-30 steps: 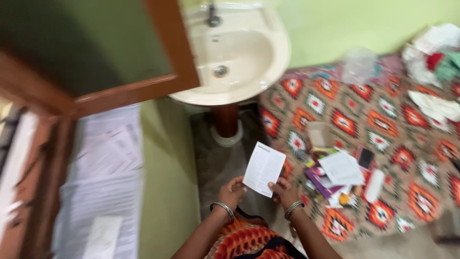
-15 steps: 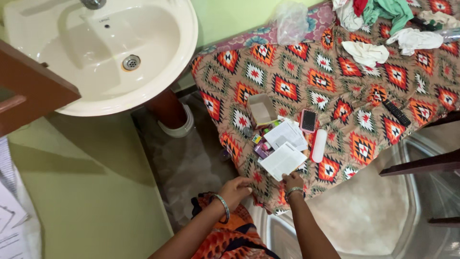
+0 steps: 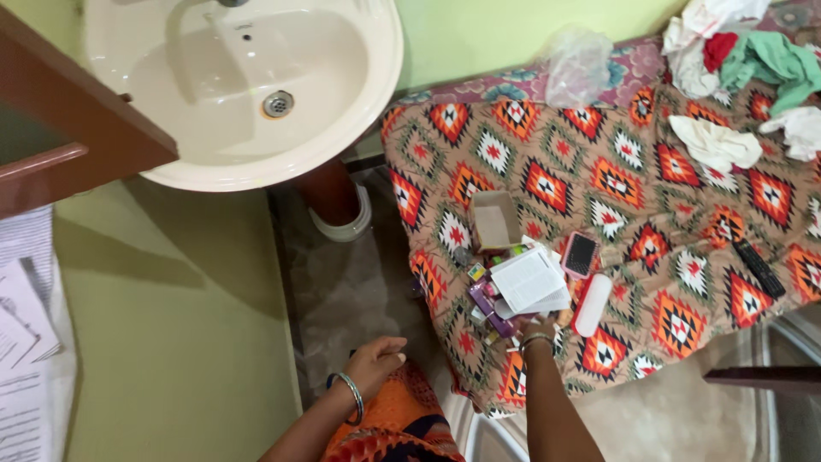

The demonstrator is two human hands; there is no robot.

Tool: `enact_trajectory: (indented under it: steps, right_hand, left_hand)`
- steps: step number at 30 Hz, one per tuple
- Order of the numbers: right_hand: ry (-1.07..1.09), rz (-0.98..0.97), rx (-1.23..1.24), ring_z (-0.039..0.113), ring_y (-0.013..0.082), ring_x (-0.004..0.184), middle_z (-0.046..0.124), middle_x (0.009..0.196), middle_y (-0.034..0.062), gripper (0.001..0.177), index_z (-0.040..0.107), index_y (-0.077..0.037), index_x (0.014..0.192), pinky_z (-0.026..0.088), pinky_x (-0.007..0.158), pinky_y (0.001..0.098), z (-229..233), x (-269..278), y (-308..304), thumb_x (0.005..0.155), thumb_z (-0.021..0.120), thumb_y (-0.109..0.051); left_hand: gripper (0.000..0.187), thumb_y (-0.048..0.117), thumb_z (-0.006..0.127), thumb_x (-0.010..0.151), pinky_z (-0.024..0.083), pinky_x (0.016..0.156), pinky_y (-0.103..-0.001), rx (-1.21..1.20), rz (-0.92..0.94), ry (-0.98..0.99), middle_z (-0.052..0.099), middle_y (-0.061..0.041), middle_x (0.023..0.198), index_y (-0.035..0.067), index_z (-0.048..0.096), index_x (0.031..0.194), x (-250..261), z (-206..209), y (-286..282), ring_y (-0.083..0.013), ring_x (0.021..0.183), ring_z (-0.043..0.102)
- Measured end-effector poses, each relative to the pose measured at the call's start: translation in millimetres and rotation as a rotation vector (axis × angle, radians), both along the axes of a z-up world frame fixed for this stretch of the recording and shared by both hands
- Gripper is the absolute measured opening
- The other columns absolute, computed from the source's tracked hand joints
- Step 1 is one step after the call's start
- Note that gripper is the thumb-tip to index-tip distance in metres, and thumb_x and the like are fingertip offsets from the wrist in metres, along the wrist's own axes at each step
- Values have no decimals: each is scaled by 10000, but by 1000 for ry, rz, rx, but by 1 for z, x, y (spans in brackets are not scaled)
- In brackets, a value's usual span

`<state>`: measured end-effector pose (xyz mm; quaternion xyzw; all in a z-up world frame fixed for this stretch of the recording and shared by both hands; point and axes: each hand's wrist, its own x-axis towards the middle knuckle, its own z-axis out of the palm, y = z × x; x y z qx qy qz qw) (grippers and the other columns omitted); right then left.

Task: The person moves various small items from a windowsill to a nearby table. They pick up a book, a small box, a bottle, a tube, a comb, and several papers, placing them one by one onto the patterned tablecloth.

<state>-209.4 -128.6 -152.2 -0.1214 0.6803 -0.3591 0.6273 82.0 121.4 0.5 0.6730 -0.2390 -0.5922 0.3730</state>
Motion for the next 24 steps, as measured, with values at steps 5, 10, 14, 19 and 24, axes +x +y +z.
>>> enact_trajectory:
  steps: [5,10,14,19,24]
  right_hand:
    - [10,428,-170,660,227,700,738,950,179,311,666,-31,1196,512,563,314,-4,40,57,891,645,20]
    - [-180,719,31,692,149,807,766,1006,53,272,691,-108,1179,503,617,302,19,126,120,911,651,-79]
    - [-327,972,-40,705,135,842,773,1009,40,233,713,-111,1161,512,671,314,47,210,165,933,669,-133]
    - [-462,1196,-147,709,134,871,785,1048,32,260,707,-102,1181,502,704,300,122,300,201,923,672,-112]
    - [-414,1407,-199,704,122,897,787,1057,29,290,713,-114,1212,517,729,294,198,371,241,928,651,-114]
  left_hand:
    - [461,216,658,928,520,1075,-349,55,-31,-91,667,-116,1355,66,606,1360,10,29,21,-230,1274,641]
    - [490,337,637,942,490,1056,-414,47,-227,-509,596,-122,1383,125,583,1380,36,72,53,-311,1242,598]
    - [474,319,685,897,470,1042,-465,-206,-140,-835,621,-160,1352,102,627,1315,58,95,90,-369,1234,578]
    - [508,281,680,873,383,1070,-506,-100,5,-946,539,-151,1433,112,595,1344,85,151,139,-357,1319,490]
    - [530,266,697,870,343,1074,-537,-169,266,-1114,520,-153,1461,118,586,1367,114,191,212,-349,1383,439]
